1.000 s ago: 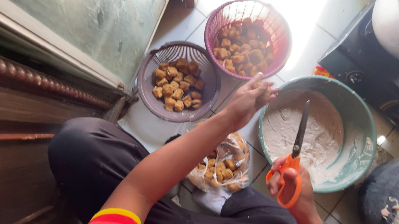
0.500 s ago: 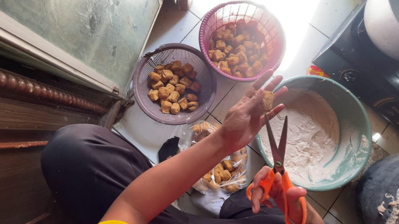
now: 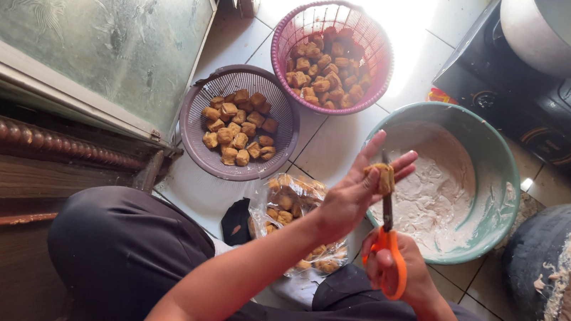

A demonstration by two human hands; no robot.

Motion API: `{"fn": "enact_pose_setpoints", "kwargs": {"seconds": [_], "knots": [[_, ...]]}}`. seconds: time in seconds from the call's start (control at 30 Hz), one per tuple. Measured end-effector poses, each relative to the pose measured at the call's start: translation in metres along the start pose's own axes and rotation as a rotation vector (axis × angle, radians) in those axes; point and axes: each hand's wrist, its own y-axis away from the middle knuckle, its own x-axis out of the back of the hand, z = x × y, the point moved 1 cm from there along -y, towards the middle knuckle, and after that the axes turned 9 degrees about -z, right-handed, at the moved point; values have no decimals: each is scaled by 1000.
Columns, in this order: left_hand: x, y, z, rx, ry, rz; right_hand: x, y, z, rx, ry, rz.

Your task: The person sits on the floor and cuts fried tofu pieces into smaller chunks with scissors, taking pieces one at a time from a plastic bag and placing the cut pieces into plastic baskets. A large bowl of batter sits beside the work area.

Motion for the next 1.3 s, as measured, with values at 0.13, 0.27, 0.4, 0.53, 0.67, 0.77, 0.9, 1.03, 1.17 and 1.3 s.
{"fn": "enact_pose_setpoints", "kwargs": {"seconds": [0.13,0.27,0.4,0.53,0.67,0.77,0.9,1.03,1.17,1.3], "knots": [[77,-32,4,82,-388,162,12,1,12,172,-128,89],[151,-24,17,10,-1245,231,15,10,15,208,-161,131],[200,29,6,922,-1315,-105,12,8,13,217,-120,128],[208,100,-46,1393,-1600,-349,8,8,10,155,-66,159],[199,141,-73,704,-2111,128,6,6,7,129,-31,166],[194,147,-76,629,-2226,192,6,4,5,142,-26,156],[189,136,-68,990,-2013,133,7,2,5,87,-37,164],[180,134,-67,870,-2289,-44,8,0,6,60,-5,179],[180,142,-72,862,-2210,-83,8,-1,6,63,-1,173],[187,144,-72,1127,-2027,-165,8,-1,5,57,0,187]]}}
